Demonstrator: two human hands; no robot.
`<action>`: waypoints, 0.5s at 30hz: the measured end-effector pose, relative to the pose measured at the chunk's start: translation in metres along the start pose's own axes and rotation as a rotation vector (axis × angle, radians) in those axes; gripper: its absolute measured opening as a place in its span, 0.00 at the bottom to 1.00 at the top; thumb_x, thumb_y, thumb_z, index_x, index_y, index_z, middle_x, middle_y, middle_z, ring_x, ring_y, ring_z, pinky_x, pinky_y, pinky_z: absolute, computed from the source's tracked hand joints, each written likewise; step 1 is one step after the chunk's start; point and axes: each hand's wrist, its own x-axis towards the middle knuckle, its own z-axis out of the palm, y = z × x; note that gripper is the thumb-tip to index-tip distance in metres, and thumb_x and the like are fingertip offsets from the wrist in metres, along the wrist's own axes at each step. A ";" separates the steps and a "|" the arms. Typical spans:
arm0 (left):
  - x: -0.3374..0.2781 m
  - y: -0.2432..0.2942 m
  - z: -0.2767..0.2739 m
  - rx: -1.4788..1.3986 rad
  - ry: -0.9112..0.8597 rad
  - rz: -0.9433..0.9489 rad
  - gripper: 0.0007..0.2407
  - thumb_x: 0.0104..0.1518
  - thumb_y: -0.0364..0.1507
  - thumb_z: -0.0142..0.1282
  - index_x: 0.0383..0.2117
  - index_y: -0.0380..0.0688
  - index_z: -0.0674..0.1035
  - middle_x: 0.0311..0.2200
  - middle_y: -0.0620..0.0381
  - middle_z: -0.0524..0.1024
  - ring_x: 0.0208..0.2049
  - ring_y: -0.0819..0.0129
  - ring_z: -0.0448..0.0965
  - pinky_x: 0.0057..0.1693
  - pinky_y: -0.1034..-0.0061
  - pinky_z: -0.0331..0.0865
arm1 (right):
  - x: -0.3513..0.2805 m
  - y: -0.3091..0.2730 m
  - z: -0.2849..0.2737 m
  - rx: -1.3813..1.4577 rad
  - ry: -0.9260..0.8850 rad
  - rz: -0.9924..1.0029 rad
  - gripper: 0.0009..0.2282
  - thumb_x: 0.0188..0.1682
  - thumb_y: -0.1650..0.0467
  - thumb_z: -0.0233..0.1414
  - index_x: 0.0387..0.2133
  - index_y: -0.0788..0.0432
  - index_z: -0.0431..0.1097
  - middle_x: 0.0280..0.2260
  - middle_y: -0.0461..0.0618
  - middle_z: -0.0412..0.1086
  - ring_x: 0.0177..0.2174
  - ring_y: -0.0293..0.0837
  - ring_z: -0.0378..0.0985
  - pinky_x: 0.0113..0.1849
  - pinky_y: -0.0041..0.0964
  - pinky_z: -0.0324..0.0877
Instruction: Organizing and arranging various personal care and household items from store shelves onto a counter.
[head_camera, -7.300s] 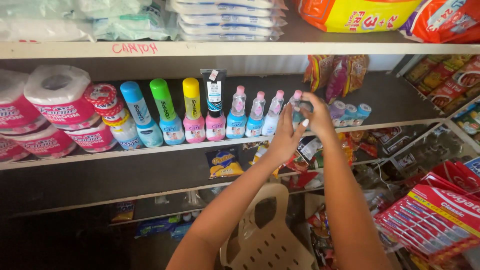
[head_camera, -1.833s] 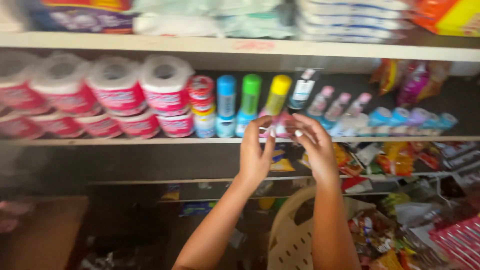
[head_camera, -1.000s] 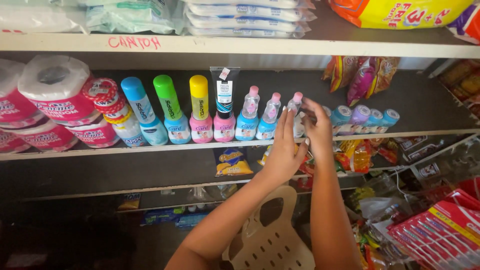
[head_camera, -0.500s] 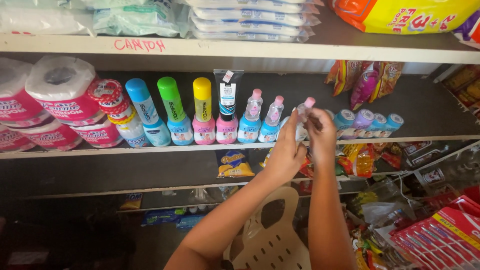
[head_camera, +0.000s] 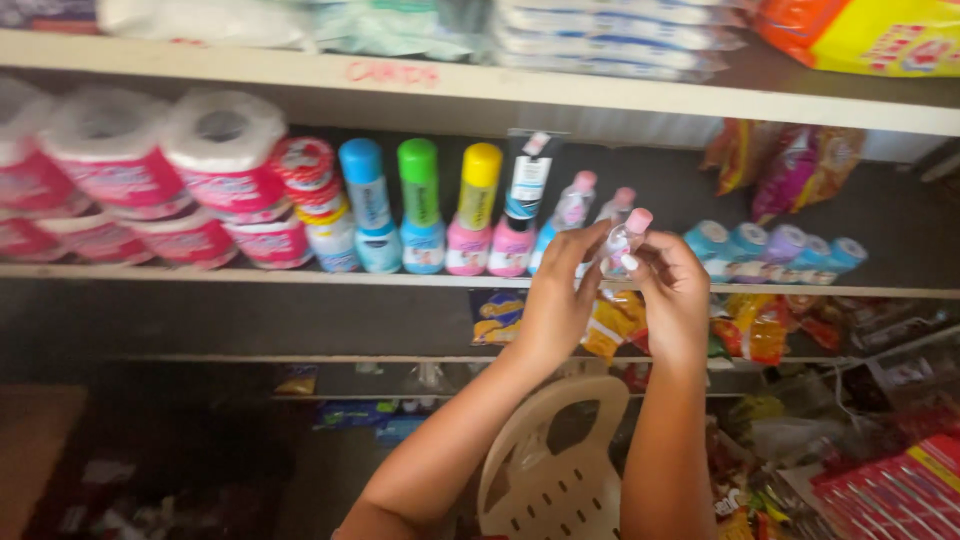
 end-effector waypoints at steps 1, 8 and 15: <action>-0.001 0.000 -0.012 0.009 0.009 -0.003 0.23 0.55 0.12 0.55 0.59 0.41 0.73 0.50 0.45 0.74 0.52 0.51 0.77 0.56 0.67 0.73 | -0.003 0.005 0.008 0.006 -0.011 0.004 0.10 0.52 0.81 0.54 0.46 0.65 0.70 0.43 0.46 0.73 0.44 0.36 0.75 0.49 0.31 0.71; -0.010 0.004 -0.115 0.051 0.132 -0.100 0.15 0.53 0.16 0.63 0.48 0.39 0.79 0.40 0.49 0.79 0.40 0.61 0.84 0.47 0.71 0.78 | -0.013 0.019 0.103 0.073 -0.122 0.024 0.08 0.52 0.83 0.55 0.42 0.67 0.68 0.40 0.49 0.74 0.41 0.38 0.77 0.46 0.31 0.73; -0.031 0.015 -0.226 0.113 0.311 -0.202 0.15 0.53 0.16 0.62 0.47 0.38 0.79 0.40 0.50 0.81 0.41 0.64 0.85 0.46 0.74 0.79 | -0.032 0.027 0.226 0.185 -0.332 -0.049 0.08 0.53 0.83 0.54 0.44 0.67 0.69 0.42 0.50 0.71 0.44 0.39 0.78 0.47 0.34 0.75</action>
